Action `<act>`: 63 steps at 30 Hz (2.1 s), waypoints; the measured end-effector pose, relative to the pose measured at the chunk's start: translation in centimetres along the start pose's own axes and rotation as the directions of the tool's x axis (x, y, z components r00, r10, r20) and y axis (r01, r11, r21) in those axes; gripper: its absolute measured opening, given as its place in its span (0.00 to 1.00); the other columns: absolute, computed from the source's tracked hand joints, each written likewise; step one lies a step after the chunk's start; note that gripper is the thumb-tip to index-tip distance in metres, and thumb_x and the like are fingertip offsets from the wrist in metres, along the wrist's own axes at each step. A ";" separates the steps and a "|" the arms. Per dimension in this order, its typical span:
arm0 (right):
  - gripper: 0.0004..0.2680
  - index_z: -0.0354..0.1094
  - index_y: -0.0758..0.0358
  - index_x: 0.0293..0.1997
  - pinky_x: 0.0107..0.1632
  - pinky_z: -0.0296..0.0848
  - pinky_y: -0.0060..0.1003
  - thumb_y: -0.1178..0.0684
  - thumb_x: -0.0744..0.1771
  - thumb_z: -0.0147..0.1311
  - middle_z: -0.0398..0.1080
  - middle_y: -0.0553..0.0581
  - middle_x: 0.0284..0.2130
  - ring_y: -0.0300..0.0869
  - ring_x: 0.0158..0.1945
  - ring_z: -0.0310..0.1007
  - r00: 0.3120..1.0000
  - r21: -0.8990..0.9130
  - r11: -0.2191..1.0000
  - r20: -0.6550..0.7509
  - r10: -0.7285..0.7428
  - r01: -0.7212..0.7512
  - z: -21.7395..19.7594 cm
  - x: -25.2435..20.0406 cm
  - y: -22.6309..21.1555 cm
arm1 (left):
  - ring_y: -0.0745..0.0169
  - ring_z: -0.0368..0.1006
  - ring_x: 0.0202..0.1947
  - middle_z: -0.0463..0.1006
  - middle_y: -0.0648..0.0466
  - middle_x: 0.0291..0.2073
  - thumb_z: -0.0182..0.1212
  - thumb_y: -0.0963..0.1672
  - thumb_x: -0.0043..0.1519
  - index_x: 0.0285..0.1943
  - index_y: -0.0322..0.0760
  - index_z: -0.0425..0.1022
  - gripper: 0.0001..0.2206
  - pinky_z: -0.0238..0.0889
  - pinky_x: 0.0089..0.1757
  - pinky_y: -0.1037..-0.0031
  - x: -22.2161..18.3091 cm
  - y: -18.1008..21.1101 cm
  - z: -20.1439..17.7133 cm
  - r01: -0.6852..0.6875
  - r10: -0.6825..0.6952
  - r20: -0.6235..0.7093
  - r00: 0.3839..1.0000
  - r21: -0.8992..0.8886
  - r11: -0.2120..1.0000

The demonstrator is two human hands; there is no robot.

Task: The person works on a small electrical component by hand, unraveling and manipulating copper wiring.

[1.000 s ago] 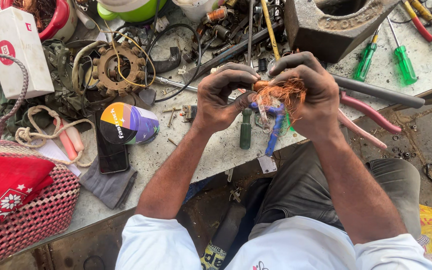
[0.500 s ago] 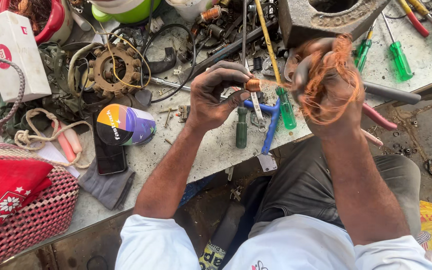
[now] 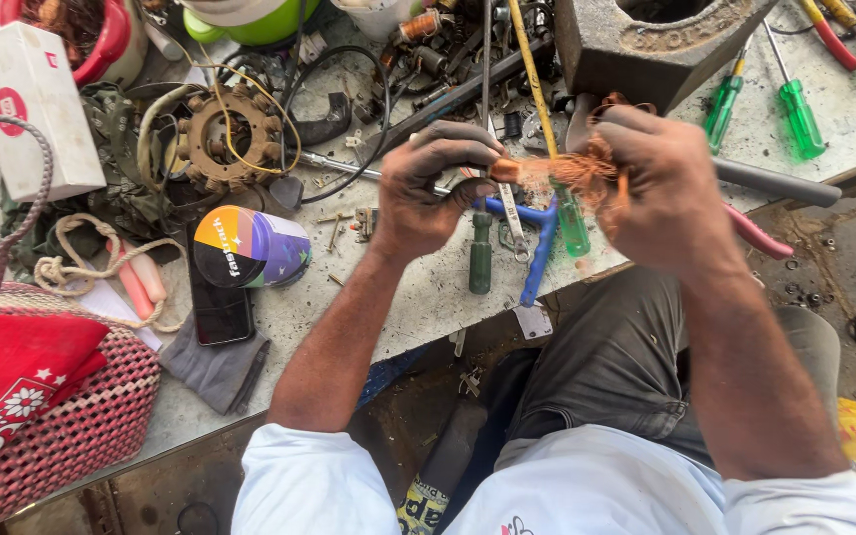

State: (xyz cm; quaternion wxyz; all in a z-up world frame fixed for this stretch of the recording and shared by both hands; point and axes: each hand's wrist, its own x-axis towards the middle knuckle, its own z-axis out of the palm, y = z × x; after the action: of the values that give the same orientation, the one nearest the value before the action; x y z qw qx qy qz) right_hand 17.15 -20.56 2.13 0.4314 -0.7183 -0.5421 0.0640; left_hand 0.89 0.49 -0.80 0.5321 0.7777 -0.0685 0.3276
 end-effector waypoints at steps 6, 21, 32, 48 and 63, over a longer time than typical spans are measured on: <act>0.01 0.75 0.67 0.39 0.32 0.64 0.35 0.64 0.68 0.58 0.67 0.54 0.29 0.38 0.31 0.67 0.997 -0.022 0.999 -0.065 -0.032 0.031 -1.3 -0.4 -0.3 | 0.63 0.80 0.54 0.81 0.56 0.50 0.74 0.41 0.60 0.50 0.41 0.79 0.12 0.81 0.57 0.69 -0.3 -0.1 0.3 0.067 -0.067 -0.012 0.998 0.029 0.997; 0.08 0.67 0.66 0.56 0.36 0.71 0.28 0.58 0.70 0.52 0.73 0.56 0.44 0.35 0.37 0.71 0.964 0.610 0.792 -0.208 0.167 -0.005 1.0 0.2 -1.9 | 0.65 0.79 0.53 0.78 0.53 0.50 0.74 0.40 0.61 0.50 0.35 0.78 0.11 0.81 0.56 0.72 -0.5 0.2 0.4 0.136 -0.136 0.006 0.991 -0.058 0.989; 0.03 0.74 0.66 0.47 0.46 0.77 0.29 0.62 0.70 0.60 0.75 0.55 0.41 0.34 0.43 0.75 0.986 0.580 0.814 -0.154 0.060 0.041 3.5 -0.4 -1.0 | 0.65 0.78 0.53 0.79 0.52 0.52 0.72 0.38 0.62 0.50 0.36 0.77 0.10 0.80 0.56 0.74 -0.4 0.5 0.5 0.114 -0.109 0.037 0.993 -0.158 0.981; 0.14 0.66 0.66 0.54 0.45 0.80 0.30 0.54 0.65 0.62 0.72 0.53 0.42 0.36 0.44 0.76 0.981 0.559 0.829 -0.169 0.092 0.019 3.8 -0.1 -5.0 | 0.63 0.77 0.56 0.78 0.49 0.53 0.70 0.39 0.63 0.53 0.31 0.77 0.12 0.76 0.60 0.71 -1.4 0.1 0.9 0.202 -0.202 0.048 0.978 -0.448 0.871; 0.17 0.71 0.64 0.55 0.55 0.80 0.36 0.66 0.61 0.62 0.73 0.58 0.49 0.44 0.53 0.77 0.965 0.148 0.968 -0.199 -0.171 0.202 2.4 0.3 -3.5 | 0.63 0.81 0.50 0.82 0.49 0.47 0.71 0.42 0.61 0.53 0.32 0.78 0.14 0.82 0.51 0.70 -1.3 -0.1 0.8 0.318 -0.320 0.060 0.945 -0.391 0.864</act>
State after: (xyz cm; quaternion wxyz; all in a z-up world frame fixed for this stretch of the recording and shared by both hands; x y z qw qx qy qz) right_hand 13.32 -18.85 3.16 0.5426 -0.6280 -0.5579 0.0014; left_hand 0.30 -0.44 -1.78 0.7250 0.6536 -0.0020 0.2171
